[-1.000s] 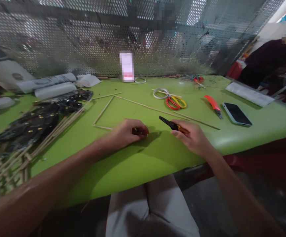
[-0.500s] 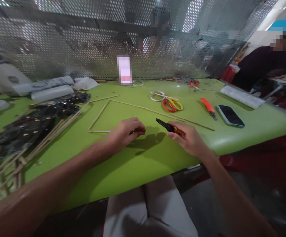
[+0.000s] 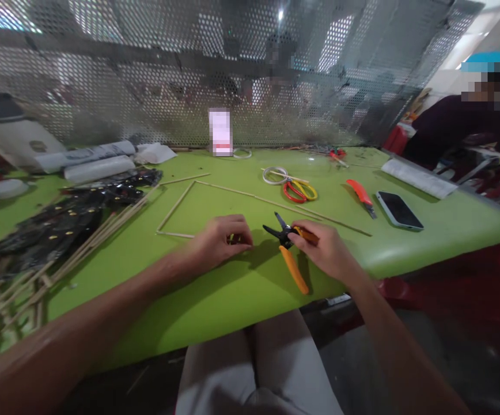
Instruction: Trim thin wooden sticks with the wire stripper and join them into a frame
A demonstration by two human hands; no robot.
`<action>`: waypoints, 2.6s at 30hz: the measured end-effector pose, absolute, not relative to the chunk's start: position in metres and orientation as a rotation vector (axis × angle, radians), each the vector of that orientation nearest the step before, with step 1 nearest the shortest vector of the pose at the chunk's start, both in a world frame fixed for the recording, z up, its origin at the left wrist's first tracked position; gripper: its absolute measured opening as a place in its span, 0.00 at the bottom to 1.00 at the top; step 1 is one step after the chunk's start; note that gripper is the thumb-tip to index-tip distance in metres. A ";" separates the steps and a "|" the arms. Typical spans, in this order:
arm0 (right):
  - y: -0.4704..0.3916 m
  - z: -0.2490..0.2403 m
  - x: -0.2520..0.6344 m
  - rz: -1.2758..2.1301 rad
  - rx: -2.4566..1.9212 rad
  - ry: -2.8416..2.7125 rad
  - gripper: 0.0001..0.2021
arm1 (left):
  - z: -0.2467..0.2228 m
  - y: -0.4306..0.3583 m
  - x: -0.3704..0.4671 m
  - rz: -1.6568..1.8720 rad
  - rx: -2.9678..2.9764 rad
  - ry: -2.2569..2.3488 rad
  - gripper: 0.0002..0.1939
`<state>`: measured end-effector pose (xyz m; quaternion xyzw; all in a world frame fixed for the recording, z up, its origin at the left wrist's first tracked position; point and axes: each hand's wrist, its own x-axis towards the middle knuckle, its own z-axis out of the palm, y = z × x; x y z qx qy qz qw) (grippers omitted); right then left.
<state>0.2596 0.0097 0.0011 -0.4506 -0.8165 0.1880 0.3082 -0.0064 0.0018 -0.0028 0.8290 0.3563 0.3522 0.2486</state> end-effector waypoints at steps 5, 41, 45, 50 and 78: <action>0.016 -0.004 0.266 0.600 -1.211 -2.037 0.18 | -0.003 0.003 -0.009 0.939 2.184 1.021 0.05; 0.014 -0.005 0.272 0.780 -1.202 -1.961 0.25 | 0.005 0.004 -0.014 0.494 2.714 1.021 0.11; 0.011 -0.008 0.271 0.779 -1.199 -1.987 0.38 | 0.001 -0.003 -0.008 0.459 2.682 1.165 0.05; 0.010 -0.006 0.268 0.732 -1.179 -1.870 0.32 | -0.004 0.000 -0.008 0.771 2.411 1.209 0.02; -0.015 -0.005 0.207 0.328 -1.160 -2.007 0.22 | 0.013 -0.004 -0.003 1.181 1.470 1.014 0.08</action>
